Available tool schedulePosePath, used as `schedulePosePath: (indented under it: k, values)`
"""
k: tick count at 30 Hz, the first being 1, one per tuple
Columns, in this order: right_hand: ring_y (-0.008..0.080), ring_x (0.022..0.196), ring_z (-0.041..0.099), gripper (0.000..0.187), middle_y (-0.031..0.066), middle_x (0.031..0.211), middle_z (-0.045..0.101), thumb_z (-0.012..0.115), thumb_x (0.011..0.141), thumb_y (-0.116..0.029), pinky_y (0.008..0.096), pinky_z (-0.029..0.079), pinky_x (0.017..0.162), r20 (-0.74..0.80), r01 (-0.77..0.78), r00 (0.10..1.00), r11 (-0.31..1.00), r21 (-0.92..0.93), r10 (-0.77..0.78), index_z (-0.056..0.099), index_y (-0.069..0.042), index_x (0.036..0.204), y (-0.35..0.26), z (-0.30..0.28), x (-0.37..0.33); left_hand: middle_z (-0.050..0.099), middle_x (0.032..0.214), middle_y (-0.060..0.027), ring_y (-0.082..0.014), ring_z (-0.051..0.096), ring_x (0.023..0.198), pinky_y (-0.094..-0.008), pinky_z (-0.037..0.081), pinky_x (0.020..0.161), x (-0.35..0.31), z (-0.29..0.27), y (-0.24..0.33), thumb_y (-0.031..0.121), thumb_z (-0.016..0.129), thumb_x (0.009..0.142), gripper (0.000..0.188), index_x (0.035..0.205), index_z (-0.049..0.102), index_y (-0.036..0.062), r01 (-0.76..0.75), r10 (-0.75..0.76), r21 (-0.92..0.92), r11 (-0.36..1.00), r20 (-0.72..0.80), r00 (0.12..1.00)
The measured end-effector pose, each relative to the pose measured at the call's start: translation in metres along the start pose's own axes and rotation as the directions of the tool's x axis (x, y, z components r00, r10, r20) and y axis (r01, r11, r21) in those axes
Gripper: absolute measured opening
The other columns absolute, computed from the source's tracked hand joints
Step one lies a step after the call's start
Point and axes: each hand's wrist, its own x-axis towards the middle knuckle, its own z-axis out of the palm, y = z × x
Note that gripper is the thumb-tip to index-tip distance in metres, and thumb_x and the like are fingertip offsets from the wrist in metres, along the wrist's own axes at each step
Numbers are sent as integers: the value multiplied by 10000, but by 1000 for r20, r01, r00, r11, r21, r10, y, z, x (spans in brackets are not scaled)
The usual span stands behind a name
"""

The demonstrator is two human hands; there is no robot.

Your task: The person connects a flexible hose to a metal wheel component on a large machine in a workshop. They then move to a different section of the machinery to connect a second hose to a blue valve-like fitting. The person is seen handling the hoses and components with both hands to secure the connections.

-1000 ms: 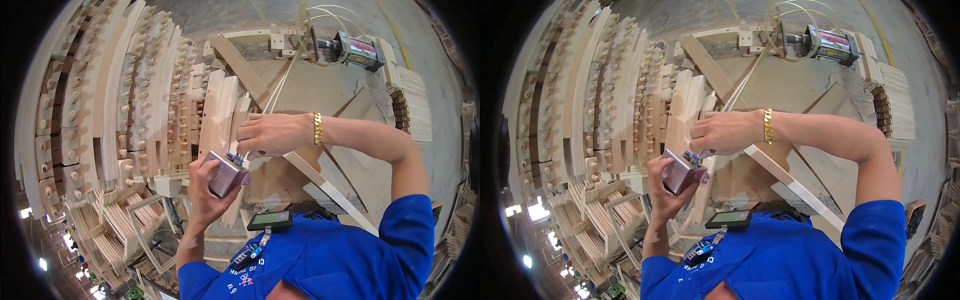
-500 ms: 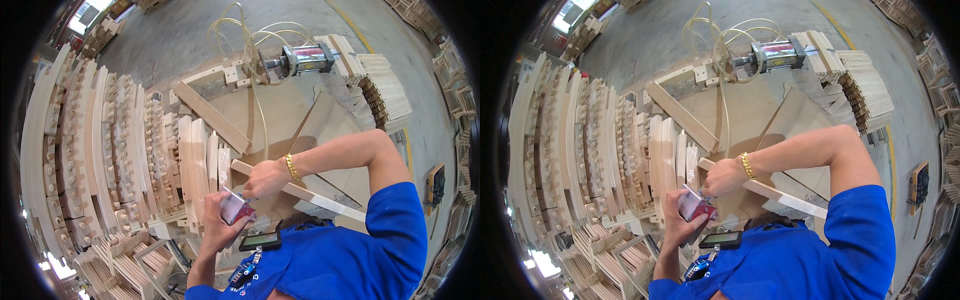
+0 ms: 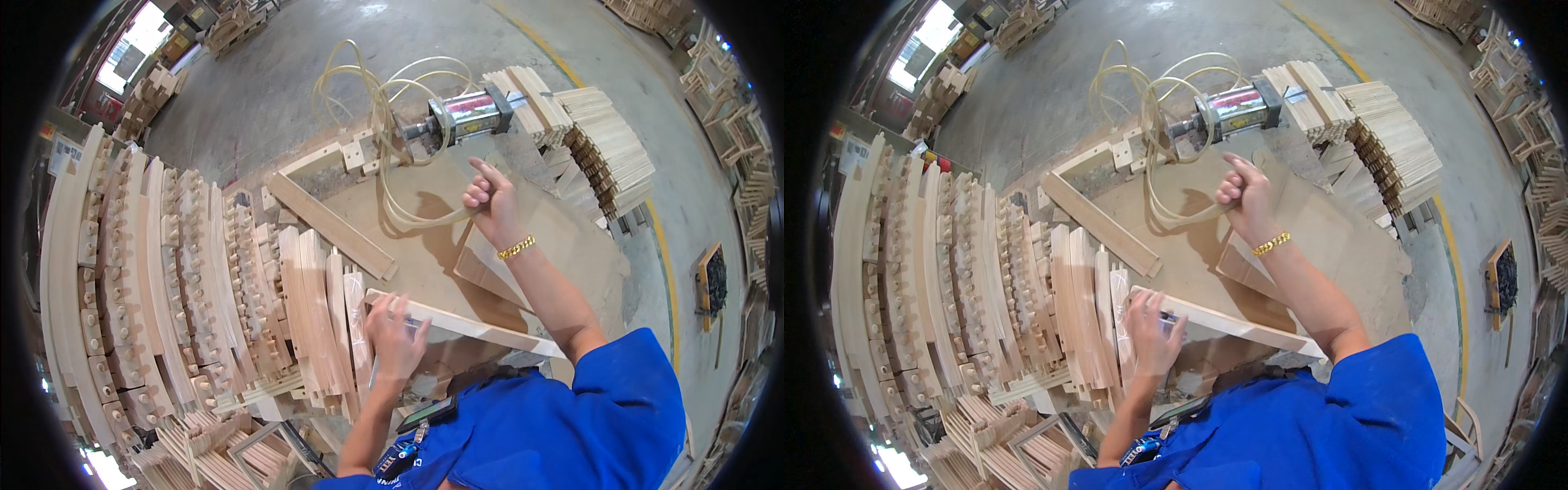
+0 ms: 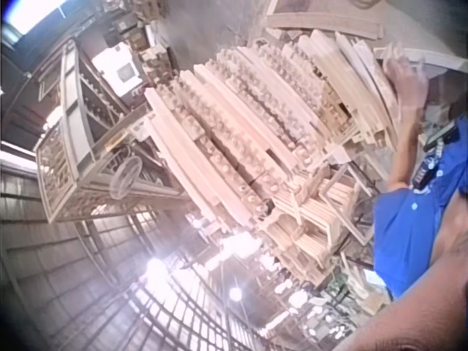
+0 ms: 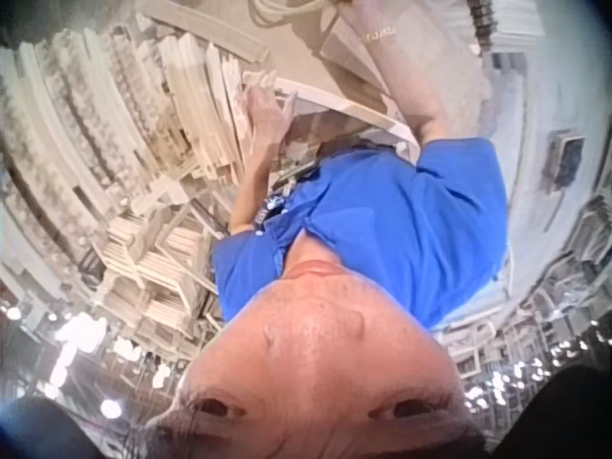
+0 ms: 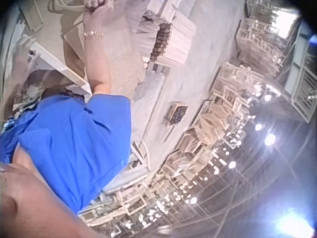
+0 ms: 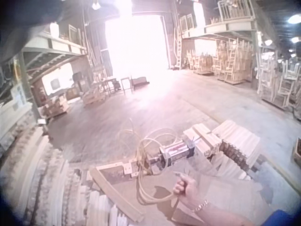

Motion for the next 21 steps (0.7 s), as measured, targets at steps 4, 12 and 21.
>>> schedulePosePath:
  k: [4,12,21]
  values:
    - [95,532,382,214,-15,628,386,451,939,-176,256,364,526,-75,-55,994,969,243,75,490,3,1050,-3,-7,6,511,1131,-226,-372,484,1085,-434,374,934,113,82,7,81,611,768,472,1206,461,-7,-191,289,-402,896,197,937]
    - [131,585,443,265,8,655,437,428,962,-235,282,398,595,16,-57,998,992,115,56,510,2,1046,-20,22,19,597,1028,-206,-379,555,985,-497,398,849,264,140,-15,262,557,815,332,1066,552,46,-14,65,-163,987,310,949]
    - [151,782,559,300,52,847,605,552,892,-323,306,474,663,307,-83,938,964,-252,161,617,-54,1009,-31,37,119,595,1089,-151,-354,565,1001,-433,442,842,301,-32,-98,83,482,848,267,1079,584,-3,-235,110,484,843,273,956]
